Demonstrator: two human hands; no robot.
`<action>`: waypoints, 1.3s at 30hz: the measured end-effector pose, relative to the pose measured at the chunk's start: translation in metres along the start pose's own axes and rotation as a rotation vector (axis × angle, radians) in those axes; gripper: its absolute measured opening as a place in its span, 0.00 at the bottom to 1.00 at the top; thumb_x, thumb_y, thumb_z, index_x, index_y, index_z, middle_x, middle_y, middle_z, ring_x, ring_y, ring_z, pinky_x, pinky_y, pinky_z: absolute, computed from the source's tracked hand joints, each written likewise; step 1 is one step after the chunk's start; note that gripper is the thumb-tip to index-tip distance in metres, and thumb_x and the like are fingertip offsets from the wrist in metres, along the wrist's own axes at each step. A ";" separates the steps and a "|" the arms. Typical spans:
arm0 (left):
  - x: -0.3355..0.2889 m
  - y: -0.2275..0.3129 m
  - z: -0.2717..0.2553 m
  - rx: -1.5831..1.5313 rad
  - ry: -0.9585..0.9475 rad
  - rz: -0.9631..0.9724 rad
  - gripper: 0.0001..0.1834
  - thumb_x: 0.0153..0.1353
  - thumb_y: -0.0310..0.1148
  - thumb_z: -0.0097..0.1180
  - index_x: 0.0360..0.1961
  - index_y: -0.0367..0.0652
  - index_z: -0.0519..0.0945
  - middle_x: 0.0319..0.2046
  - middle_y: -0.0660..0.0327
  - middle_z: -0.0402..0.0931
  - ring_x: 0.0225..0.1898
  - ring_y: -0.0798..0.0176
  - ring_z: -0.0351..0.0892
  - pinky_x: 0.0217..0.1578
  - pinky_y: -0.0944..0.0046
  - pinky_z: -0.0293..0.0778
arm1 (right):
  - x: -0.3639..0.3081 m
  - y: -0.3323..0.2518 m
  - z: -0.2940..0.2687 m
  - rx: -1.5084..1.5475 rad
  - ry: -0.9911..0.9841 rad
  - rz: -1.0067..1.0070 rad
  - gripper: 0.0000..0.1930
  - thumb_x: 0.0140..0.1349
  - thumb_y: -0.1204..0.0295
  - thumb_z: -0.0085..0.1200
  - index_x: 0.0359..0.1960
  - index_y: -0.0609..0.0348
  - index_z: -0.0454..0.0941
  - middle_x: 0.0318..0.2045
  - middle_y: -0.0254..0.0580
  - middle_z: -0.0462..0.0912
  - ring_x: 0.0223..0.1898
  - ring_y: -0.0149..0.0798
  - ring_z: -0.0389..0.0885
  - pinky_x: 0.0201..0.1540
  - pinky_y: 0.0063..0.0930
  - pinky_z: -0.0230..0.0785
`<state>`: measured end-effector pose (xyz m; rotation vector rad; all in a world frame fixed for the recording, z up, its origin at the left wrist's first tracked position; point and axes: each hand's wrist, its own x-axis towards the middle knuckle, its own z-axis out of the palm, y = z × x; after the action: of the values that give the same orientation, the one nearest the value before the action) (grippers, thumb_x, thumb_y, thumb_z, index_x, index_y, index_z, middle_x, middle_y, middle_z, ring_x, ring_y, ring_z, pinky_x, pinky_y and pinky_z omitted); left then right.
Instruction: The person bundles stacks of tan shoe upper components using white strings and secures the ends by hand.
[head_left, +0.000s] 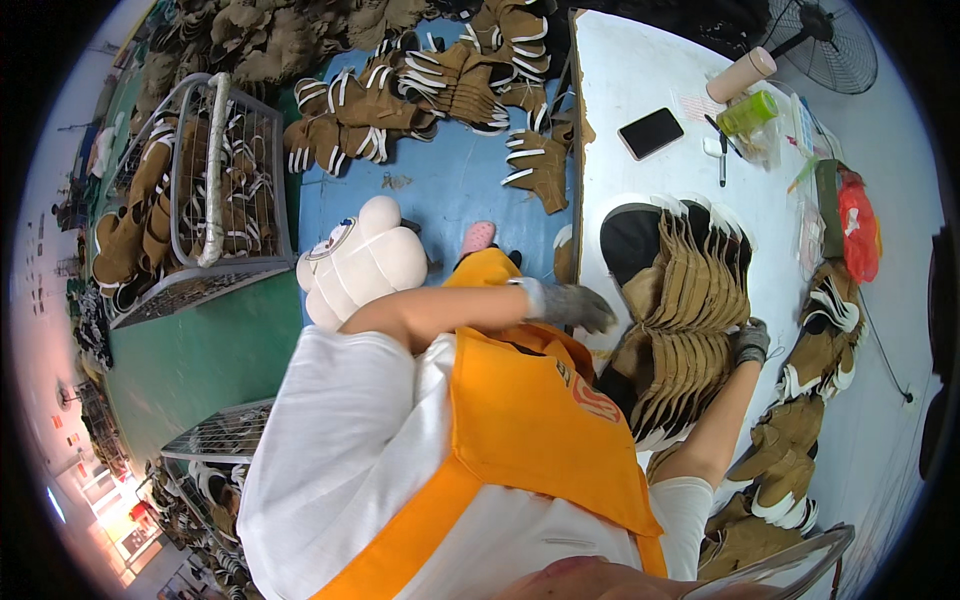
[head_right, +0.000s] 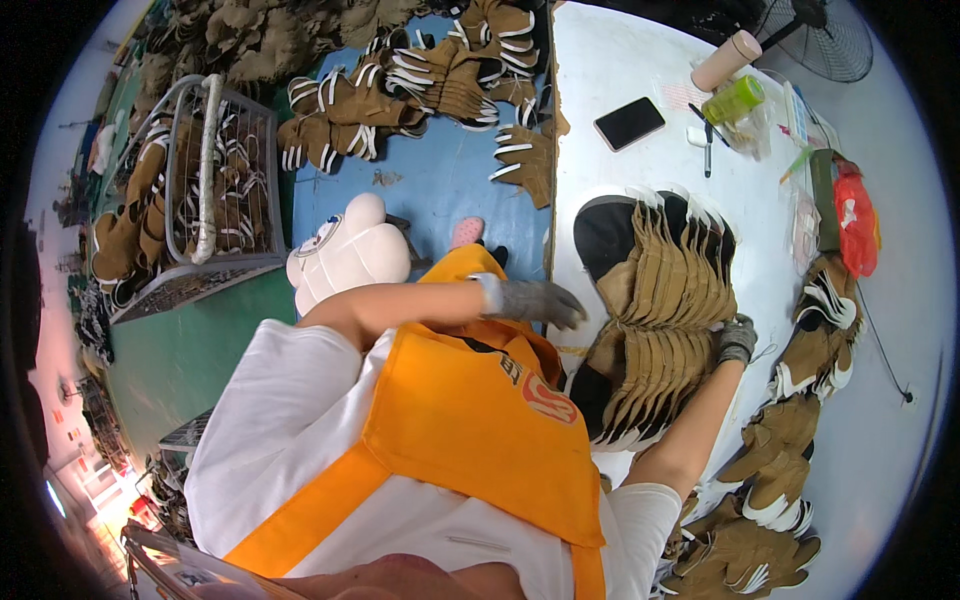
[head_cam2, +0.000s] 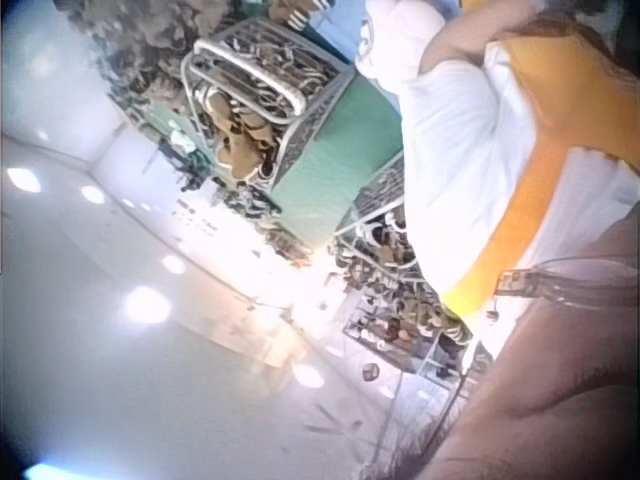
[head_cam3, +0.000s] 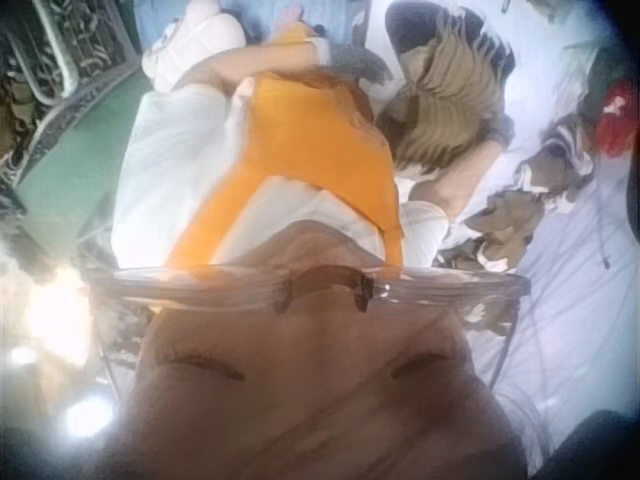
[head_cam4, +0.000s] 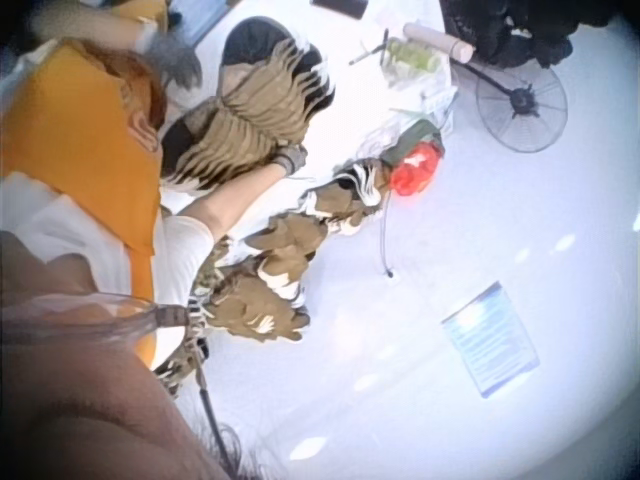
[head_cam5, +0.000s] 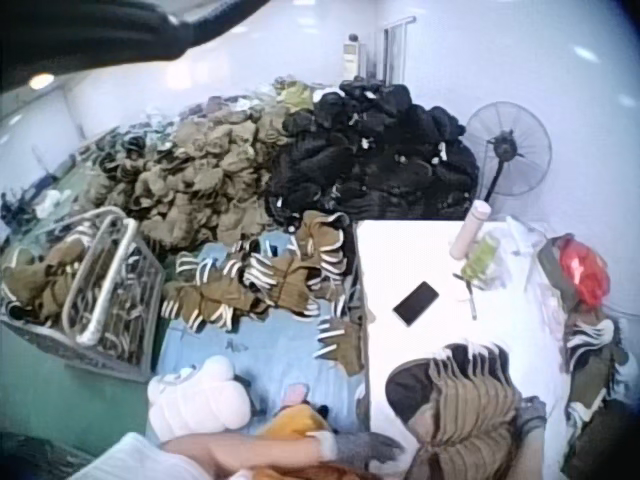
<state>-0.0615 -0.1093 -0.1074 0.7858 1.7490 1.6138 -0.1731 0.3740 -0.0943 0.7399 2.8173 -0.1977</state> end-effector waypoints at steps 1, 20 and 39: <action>-0.018 -0.038 -0.007 0.454 0.069 0.423 0.19 0.63 0.41 0.50 0.46 0.35 0.76 0.50 0.55 0.74 0.50 0.61 0.73 0.44 0.64 0.72 | 0.004 -0.001 -0.003 0.048 0.036 -0.030 0.21 0.56 0.60 0.56 0.48 0.58 0.73 0.43 0.54 0.79 0.43 0.47 0.78 0.46 0.36 0.70; -0.260 -0.208 -0.269 -0.403 0.912 -0.901 0.13 0.58 0.32 0.56 0.44 0.40 0.78 0.40 0.60 0.79 0.44 0.62 0.74 0.48 0.67 0.66 | -0.109 -0.616 0.015 0.401 0.136 -0.832 0.22 0.55 0.65 0.60 0.49 0.63 0.72 0.45 0.51 0.76 0.48 0.47 0.74 0.53 0.36 0.66; -0.239 -0.197 -0.539 -0.654 0.528 -0.877 0.15 0.60 0.36 0.55 0.45 0.39 0.76 0.39 0.61 0.75 0.37 0.68 0.73 0.40 0.67 0.70 | -0.171 -0.750 0.057 0.343 -0.716 -0.675 0.21 0.58 0.62 0.51 0.50 0.62 0.72 0.47 0.54 0.75 0.50 0.52 0.72 0.55 0.40 0.63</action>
<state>-0.3334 -0.6463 -0.2612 -0.6875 1.3856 1.6206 -0.3914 -0.3646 -0.0520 -0.2465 2.2266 -0.8696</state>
